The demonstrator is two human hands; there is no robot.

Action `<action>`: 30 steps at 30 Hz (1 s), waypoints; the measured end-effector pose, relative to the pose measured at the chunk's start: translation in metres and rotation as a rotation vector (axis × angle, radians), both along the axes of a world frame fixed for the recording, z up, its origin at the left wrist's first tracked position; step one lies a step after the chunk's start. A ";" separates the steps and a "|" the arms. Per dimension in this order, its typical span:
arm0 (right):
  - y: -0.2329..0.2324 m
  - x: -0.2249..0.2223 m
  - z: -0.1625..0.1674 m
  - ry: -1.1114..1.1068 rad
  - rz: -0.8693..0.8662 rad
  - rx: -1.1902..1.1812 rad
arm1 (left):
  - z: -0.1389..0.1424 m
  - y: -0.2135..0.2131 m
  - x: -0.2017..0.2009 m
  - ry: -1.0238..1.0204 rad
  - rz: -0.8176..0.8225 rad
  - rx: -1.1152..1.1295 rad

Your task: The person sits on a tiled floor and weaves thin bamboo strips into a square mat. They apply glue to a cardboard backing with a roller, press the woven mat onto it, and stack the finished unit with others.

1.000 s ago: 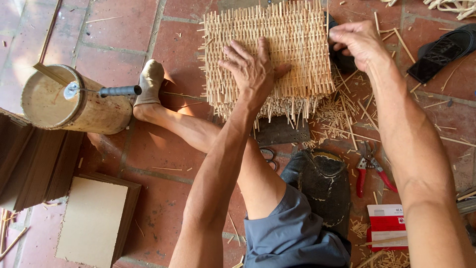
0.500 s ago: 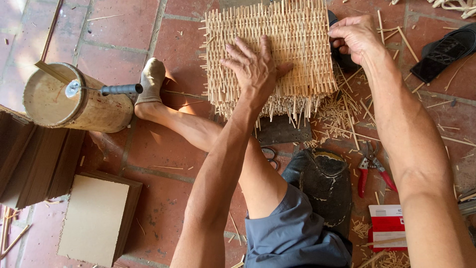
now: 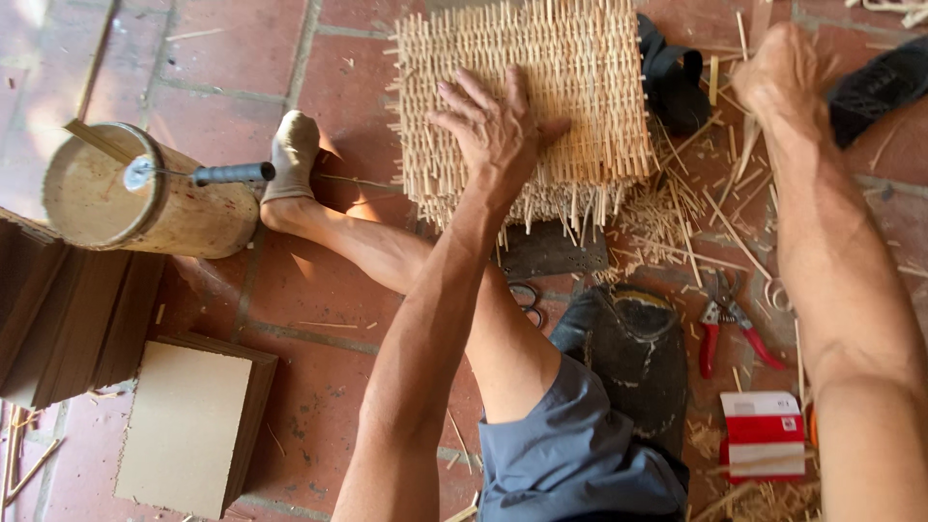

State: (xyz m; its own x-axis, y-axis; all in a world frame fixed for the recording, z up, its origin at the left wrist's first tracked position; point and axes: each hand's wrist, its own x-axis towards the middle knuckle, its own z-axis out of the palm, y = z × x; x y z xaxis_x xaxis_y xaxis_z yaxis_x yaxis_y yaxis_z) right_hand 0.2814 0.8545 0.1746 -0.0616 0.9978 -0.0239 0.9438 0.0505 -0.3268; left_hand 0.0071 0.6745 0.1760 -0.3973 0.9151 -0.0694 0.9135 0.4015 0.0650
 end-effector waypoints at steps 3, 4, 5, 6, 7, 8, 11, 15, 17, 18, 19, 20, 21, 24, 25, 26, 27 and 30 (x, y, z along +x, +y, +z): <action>-0.015 0.015 0.001 -0.129 0.315 0.626 | -0.001 -0.001 0.002 0.002 0.009 0.040; -0.021 0.007 0.000 -0.093 0.474 0.798 | -0.001 -0.001 0.002 -0.001 0.011 0.036; -0.027 -0.007 -0.003 -0.053 0.613 0.904 | -0.001 -0.001 0.002 -0.002 0.017 0.033; -0.033 -0.025 -0.004 -0.012 0.715 0.940 | -0.002 -0.001 0.002 -0.002 0.018 0.031; -0.039 -0.043 -0.005 0.036 0.761 0.871 | -0.002 -0.001 0.001 -0.001 0.009 0.038; -0.042 -0.060 -0.002 0.086 0.763 0.776 | -0.002 0.000 0.000 0.005 0.006 0.048; -0.045 -0.112 0.002 0.156 0.755 0.500 | -0.003 0.001 -0.002 0.029 0.011 0.047; -0.059 -0.136 -0.011 0.029 0.800 0.290 | -0.002 0.001 -0.001 -0.008 0.018 0.048; -0.060 -0.137 -0.019 0.050 0.755 0.167 | -0.002 0.000 0.000 0.016 0.012 0.043; -0.059 -0.136 -0.021 0.057 0.728 0.108 | -0.001 0.000 -0.001 0.028 0.006 0.043; -0.059 -0.136 -0.025 0.041 0.723 0.093 | -0.001 -0.002 -0.001 0.008 0.006 0.034; -0.056 -0.137 -0.026 0.029 0.718 0.091 | -0.001 -0.001 -0.002 -0.003 0.007 0.036; -0.054 -0.137 -0.026 0.015 0.712 0.089 | -0.001 -0.002 -0.003 -0.015 0.006 0.039; -0.051 -0.140 -0.026 -0.002 0.744 0.109 | -0.003 -0.002 -0.005 -0.002 -0.005 0.089; -0.052 -0.141 -0.023 -0.003 0.738 0.094 | -0.003 -0.002 -0.005 0.000 -0.009 0.090; -0.053 -0.142 -0.022 -0.007 0.735 0.085 | -0.004 -0.002 -0.006 0.003 -0.011 0.098; -0.053 -0.143 -0.020 -0.010 0.739 0.084 | -0.005 -0.001 -0.007 0.008 -0.005 0.113; -0.056 -0.147 -0.007 -0.049 0.758 0.088 | -0.006 0.001 -0.013 -0.051 -0.011 0.033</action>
